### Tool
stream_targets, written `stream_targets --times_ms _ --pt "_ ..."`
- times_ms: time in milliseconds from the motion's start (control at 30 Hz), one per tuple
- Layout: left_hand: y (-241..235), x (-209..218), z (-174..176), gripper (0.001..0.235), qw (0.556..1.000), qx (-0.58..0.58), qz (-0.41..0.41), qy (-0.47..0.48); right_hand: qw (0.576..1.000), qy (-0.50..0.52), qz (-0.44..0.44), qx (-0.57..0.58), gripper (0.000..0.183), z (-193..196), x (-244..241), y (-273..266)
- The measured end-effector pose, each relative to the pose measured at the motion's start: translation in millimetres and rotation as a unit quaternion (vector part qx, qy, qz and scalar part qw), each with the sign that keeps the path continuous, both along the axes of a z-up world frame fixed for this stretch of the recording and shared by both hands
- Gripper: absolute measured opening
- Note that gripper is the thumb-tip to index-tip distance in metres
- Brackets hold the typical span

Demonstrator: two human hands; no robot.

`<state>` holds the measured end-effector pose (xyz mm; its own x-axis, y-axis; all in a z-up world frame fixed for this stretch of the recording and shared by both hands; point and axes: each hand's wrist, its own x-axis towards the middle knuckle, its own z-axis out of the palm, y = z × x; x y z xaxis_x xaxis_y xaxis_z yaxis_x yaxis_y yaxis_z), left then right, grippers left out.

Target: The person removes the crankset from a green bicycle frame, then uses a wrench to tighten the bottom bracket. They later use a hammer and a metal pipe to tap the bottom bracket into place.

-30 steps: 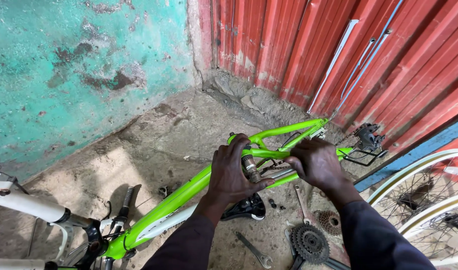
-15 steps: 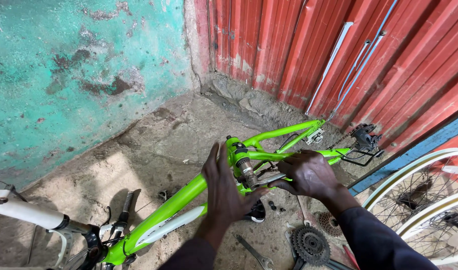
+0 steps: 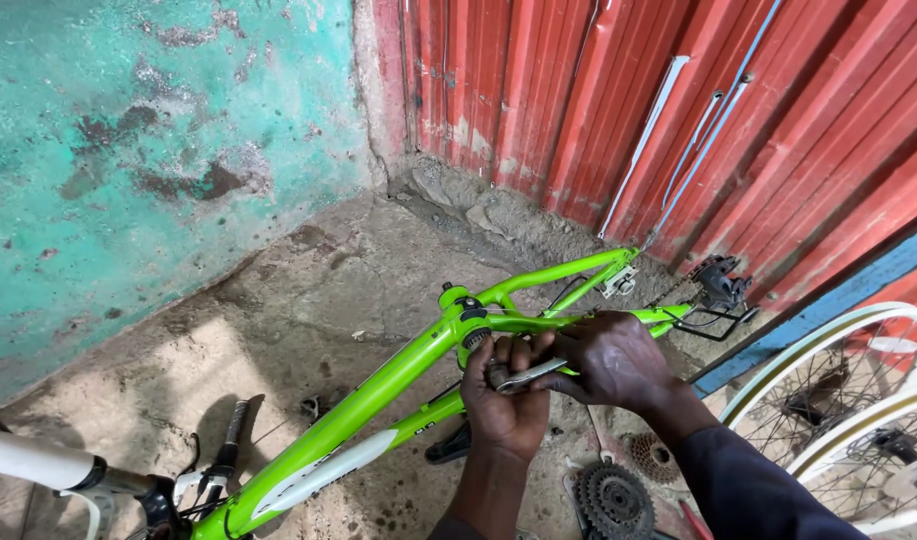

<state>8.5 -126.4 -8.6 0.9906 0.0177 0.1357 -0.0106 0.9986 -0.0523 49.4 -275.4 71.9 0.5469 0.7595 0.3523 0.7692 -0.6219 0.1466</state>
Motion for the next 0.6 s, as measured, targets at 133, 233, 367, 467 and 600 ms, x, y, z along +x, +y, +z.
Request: stream_targets --times_ms 133,233,367,467,600 --pt "6 5 3 0.031 0.997 -0.046 -0.025 -0.059 1.0 -0.009 -0.002 -0.01 0.057 -10 8 -3" --pt "6 8 4 0.033 1.0 0.003 0.009 -0.005 1.0 -0.002 0.001 0.002 0.041 -13 13 -3" --pt "9 12 6 0.033 0.991 0.045 -0.012 0.126 0.999 -0.011 -0.035 0.005 0.052 -16 15 -1" --pt "11 11 10 0.031 0.985 0.061 -0.006 0.164 0.999 -0.009 -0.05 0.003 0.051 -15 10 3" --pt "8 22 -16 0.036 0.986 0.077 -0.036 0.145 0.999 -0.015 0.008 0.033 0.051 -9 11 1"
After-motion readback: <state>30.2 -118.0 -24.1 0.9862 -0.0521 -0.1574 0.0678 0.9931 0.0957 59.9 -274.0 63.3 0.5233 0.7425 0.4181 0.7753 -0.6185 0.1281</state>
